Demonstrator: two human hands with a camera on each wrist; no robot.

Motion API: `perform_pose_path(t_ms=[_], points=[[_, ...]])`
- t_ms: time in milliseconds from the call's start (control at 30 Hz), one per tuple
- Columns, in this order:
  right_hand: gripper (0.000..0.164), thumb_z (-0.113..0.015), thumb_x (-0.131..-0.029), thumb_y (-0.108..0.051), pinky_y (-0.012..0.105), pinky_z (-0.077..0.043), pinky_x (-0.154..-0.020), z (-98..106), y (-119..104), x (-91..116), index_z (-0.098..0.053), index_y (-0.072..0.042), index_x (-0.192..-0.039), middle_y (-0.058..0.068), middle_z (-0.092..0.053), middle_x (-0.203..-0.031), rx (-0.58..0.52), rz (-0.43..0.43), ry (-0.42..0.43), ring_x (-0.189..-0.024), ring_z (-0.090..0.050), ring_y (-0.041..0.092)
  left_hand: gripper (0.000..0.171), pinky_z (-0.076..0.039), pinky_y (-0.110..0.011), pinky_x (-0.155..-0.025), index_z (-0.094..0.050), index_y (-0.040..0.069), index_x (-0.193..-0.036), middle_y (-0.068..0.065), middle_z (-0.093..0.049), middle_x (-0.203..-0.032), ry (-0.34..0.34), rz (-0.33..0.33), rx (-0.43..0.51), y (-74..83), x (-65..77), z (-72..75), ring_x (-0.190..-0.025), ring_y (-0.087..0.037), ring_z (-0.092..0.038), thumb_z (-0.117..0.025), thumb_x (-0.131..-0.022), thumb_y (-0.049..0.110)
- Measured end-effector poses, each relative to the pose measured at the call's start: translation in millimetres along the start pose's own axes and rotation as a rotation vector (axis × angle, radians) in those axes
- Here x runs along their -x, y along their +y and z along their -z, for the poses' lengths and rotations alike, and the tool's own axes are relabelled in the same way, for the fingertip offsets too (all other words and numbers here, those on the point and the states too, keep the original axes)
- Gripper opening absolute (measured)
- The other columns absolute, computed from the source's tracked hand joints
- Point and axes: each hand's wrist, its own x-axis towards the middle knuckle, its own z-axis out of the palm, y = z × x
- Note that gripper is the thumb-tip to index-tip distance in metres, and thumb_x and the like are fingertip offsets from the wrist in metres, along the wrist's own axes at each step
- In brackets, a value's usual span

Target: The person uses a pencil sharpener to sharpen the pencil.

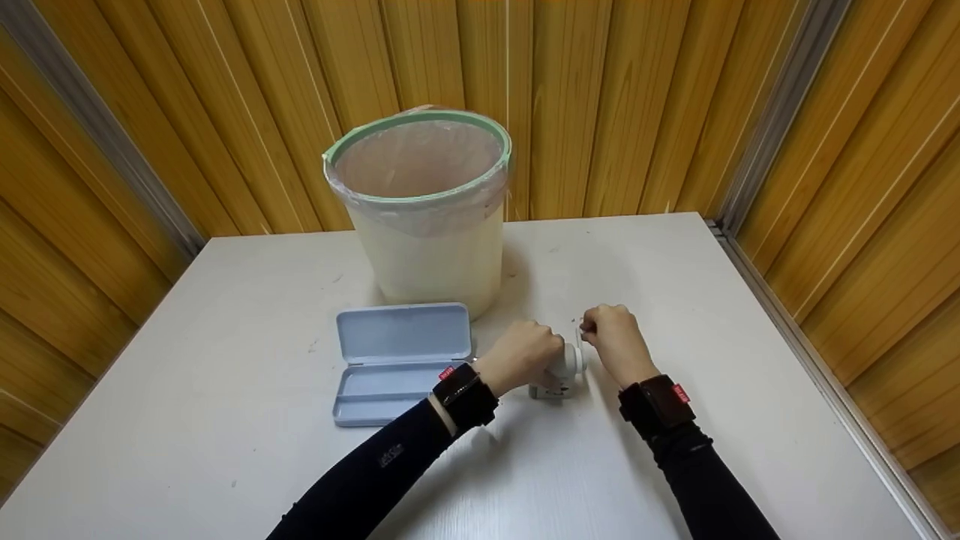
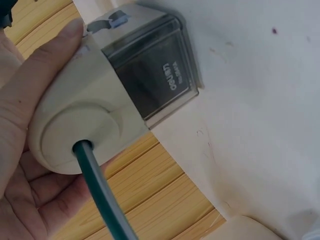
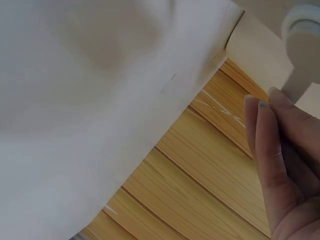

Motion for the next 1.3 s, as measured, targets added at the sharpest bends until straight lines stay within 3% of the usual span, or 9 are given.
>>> perform_pose_path(t_ms=[333, 467, 567, 900, 1300], points=[[0.006, -0.072, -0.078, 0.01, 0.025, -0.049, -0.058, -5, 5, -4, -0.072, 0.004, -0.077, 0.019, -0.072, -0.077, -0.019, -0.029, -0.087, -0.068, -0.066, 0.025, 0.029, -0.053, -0.017, -0.063, -0.073, 0.029, -0.101, 0.014, -0.072, -0.091, 0.021, -0.003, -0.013, -1.1, -0.1, -0.9, -0.073, -0.004, -0.063, -0.08, -0.077, 0.042], [0.013, -0.072, -0.077, 0.01, 0.021, -0.04, -0.055, -12, 8, -3, -0.069, 0.0, -0.069, 0.006, -0.066, -0.066, -0.015, -0.03, -0.183, -0.061, -0.052, 0.013, 0.032, -0.053, -0.018, -0.063, -0.073, 0.029, -0.104, 0.013, -0.073, -0.093, 0.008, -0.004, -0.007, -1.5, 0.3, -0.2, -0.074, -0.005, -0.065, -0.08, -0.077, 0.044], [0.019, -0.072, -0.074, 0.011, 0.021, -0.036, -0.054, -15, 11, -1, -0.066, -0.004, -0.064, 0.001, -0.061, -0.062, -0.012, -0.004, -0.209, -0.059, -0.045, 0.011, 0.032, -0.053, -0.019, -0.061, -0.073, 0.029, -0.103, 0.013, -0.073, -0.093, 0.001, 0.009, -0.007, -1.2, 0.6, 0.3, -0.074, -0.005, -0.065, -0.08, -0.077, 0.046], [0.015, -0.071, -0.071, 0.012, 0.021, -0.044, -0.056, -16, 17, 6, -0.071, -0.003, -0.071, 0.005, -0.07, -0.069, -0.063, -0.006, -0.307, -0.062, -0.053, 0.009, 0.026, -0.052, -0.018, -0.059, -0.072, 0.029, -0.099, 0.013, -0.071, -0.089, 0.018, 0.022, 0.02, -0.1, 0.6, -1.8, -0.071, -0.004, -0.062, -0.077, -0.078, 0.045], [0.01, -0.075, -0.072, 0.005, 0.019, -0.043, -0.055, -14, 16, 24, -0.07, -0.003, -0.07, 0.003, -0.067, -0.068, -0.135, -0.047, -0.344, -0.06, -0.048, 0.005, 0.024, -0.053, -0.02, -0.059, -0.072, 0.03, -0.095, 0.013, -0.07, -0.086, 0.025, 0.062, 0.034, 1.0, 0.3, -1.0, -0.068, -0.004, -0.061, -0.077, -0.077, 0.045]])
